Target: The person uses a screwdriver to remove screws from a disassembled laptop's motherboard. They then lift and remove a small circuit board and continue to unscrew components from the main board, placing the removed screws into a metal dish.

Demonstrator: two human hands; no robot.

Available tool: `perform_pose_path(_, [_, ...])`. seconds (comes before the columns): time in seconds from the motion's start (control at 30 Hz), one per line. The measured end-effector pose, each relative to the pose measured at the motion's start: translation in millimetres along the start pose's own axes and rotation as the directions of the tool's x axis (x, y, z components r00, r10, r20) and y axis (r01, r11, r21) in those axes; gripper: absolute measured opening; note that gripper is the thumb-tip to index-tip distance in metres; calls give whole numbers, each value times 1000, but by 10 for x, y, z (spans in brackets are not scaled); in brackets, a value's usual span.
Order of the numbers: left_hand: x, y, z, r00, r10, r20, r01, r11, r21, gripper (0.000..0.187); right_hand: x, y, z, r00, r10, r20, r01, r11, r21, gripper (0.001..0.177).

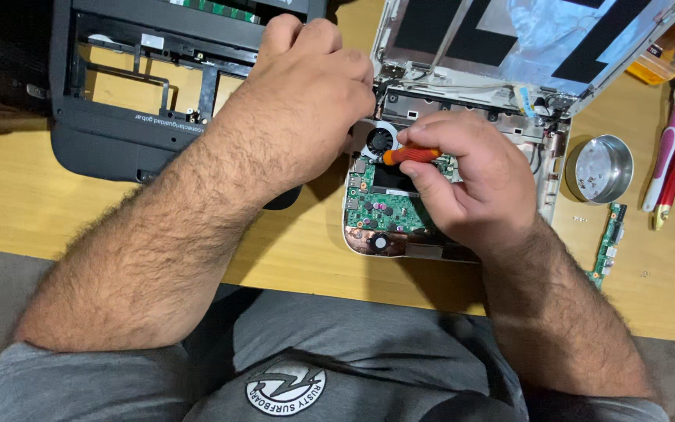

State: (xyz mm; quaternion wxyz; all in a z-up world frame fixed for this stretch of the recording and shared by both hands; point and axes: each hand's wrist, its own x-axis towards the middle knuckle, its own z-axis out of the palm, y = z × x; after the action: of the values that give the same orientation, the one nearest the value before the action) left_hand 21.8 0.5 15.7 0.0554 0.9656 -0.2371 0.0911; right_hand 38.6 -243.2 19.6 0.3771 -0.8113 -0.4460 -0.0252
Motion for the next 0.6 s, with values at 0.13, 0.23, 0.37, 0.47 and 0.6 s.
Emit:
perform_pose_path(0.13, [13, 4, 7, 999, -40, -27, 42, 997, 66, 19, 46, -34, -10, 990, -138, -11, 138, 990, -19, 25])
perform_pose_path(0.23, [15, -23, 17, 996, -65, -54, 71, 991, 115, 40, 126, -191, -16, 993, -96, -64, 99, 994, 52, 30])
perform_pose_path(0.37, [16, -4, -8, 995, -59, -78, 69, 989, 132, 31, 133, -227, 14, 996, -19, -84, 22, 999, 37, 17])
perform_pose_path(0.47, [12, 8, -5, 997, -61, -44, 67, 989, 136, 24, 151, -233, 20, 995, 19, -95, -8, 993, 120, 15])
perform_pose_path(0.6, [20, 17, -7, 996, -65, -59, 73, 985, 157, 16, 203, -232, 20, 997, -49, -58, 57, 988, 141, 13])
